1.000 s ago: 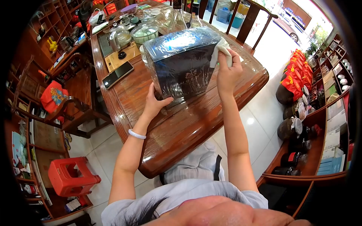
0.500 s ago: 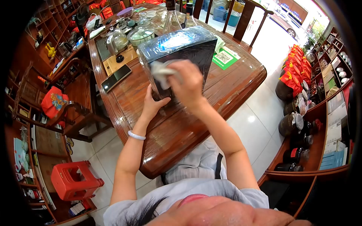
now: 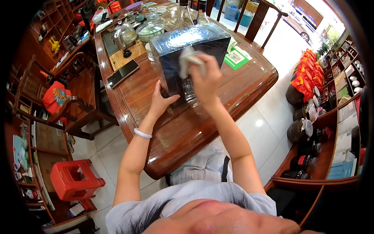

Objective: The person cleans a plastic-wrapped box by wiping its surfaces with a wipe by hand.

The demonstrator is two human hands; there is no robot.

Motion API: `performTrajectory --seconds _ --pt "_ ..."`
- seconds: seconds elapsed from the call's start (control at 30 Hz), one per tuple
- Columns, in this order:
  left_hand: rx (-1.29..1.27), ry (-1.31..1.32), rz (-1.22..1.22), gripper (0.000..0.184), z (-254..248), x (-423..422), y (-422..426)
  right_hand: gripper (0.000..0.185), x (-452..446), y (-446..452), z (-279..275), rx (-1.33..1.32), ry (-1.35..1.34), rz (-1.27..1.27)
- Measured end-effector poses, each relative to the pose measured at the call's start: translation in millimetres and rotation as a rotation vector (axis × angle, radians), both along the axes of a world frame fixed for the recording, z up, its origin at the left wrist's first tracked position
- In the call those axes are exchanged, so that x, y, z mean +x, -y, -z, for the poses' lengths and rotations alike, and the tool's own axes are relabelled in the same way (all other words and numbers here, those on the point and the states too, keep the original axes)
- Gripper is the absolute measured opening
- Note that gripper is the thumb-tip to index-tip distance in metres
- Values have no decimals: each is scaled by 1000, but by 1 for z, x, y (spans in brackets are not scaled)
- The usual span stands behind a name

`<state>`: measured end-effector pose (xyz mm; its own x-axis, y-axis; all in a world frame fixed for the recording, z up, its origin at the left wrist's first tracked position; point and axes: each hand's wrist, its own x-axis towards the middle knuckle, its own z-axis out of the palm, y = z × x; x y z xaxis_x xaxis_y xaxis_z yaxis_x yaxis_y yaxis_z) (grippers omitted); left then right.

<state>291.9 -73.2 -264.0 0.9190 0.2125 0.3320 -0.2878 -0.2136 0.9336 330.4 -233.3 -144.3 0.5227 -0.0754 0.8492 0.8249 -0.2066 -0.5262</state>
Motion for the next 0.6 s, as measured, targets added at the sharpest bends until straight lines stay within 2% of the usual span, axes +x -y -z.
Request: performTrajectory --seconds 0.07,0.1,0.13,0.23,0.33,0.43,0.47,0.53,0.6 --pt "109 -23 -49 79 -20 -11 6 21 -22 -16 -2 -133 129 -110" --pt "198 -36 -36 75 -13 -3 1 23 -31 -22 0 -214 154 -134" --pt "-32 70 15 72 -1 0 6 26 -37 -27 2 -293 179 -158" --pt "44 108 -1 72 -3 -1 4 27 -30 -24 -1 -234 221 -155" --pt "36 -5 4 77 -23 -12 8 23 -3 2 -10 -148 236 -24" --pt "5 -29 13 78 -13 -7 4 16 29 35 -15 42 -16 90" --pt "13 -27 4 78 -12 -7 3 18 33 44 -18 140 -199 49" --pt "20 -28 -12 78 -9 -6 2 18 35 51 -20 262 -268 -18" --pt "-4 4 4 78 -8 -6 3 19 31 45 0 155 -200 40"
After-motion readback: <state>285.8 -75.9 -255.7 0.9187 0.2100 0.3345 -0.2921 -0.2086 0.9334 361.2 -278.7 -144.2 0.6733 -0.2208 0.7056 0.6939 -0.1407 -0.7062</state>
